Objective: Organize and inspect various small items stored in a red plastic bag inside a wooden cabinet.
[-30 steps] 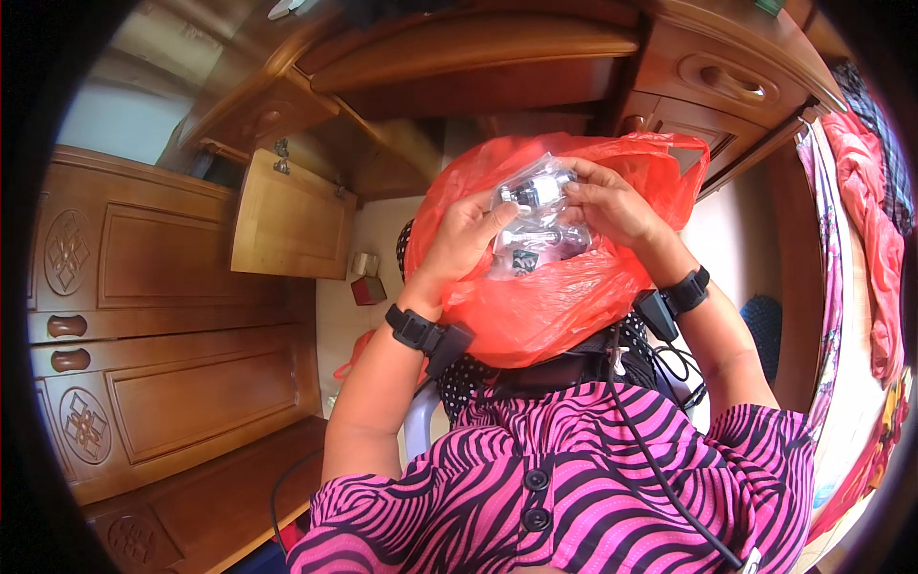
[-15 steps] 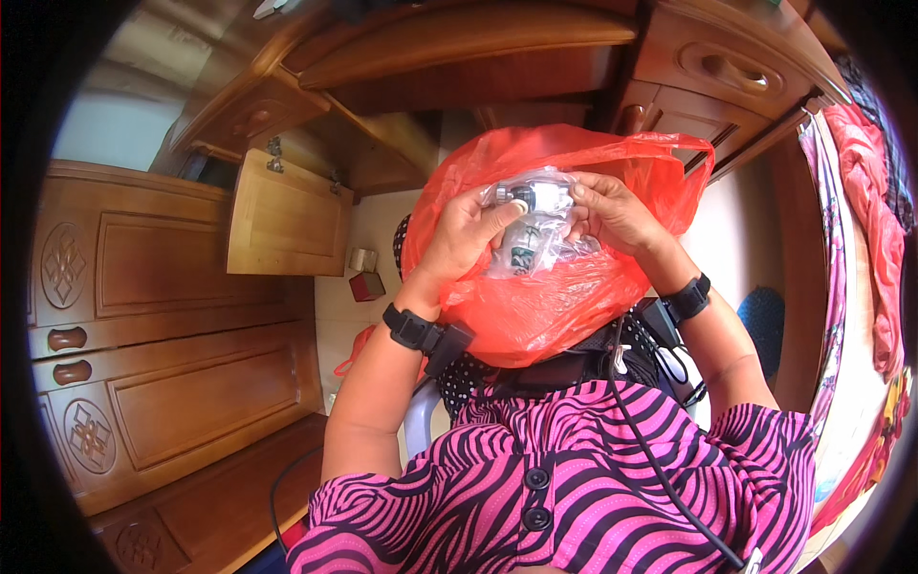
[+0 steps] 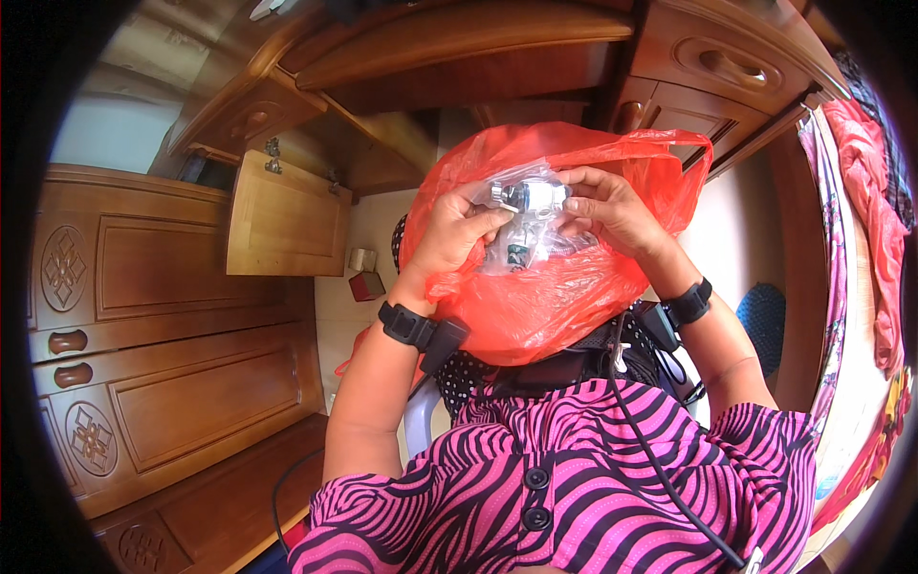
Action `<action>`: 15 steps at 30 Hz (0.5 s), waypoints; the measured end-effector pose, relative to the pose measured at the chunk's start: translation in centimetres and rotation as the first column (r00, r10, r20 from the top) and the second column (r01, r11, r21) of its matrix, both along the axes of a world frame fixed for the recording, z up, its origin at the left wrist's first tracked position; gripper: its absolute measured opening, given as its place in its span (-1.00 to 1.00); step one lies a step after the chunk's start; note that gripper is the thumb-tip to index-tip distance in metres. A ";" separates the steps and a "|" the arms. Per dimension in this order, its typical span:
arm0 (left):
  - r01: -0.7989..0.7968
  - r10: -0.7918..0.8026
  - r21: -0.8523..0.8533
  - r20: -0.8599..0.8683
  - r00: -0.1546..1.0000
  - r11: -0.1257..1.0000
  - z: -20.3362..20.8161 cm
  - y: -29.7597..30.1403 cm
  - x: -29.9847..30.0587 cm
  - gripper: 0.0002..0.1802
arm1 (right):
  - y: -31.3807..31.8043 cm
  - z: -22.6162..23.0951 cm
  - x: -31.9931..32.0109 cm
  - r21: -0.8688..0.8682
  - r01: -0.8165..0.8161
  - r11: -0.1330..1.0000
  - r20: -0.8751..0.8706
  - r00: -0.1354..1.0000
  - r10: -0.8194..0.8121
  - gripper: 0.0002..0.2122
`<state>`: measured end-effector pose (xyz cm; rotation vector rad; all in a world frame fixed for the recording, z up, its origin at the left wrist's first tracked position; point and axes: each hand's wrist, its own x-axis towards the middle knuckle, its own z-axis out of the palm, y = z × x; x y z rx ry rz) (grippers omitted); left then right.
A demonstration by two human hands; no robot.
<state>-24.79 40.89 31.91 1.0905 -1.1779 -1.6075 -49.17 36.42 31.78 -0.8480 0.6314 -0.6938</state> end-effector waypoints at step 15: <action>-0.034 0.042 0.067 -0.126 0.991 0.997 0.1 0.3 -0.1 -0.68 | 1.2 2.8 0.5 -0.401 0.067 0.914 -0.207 0.965 -0.161 -0.89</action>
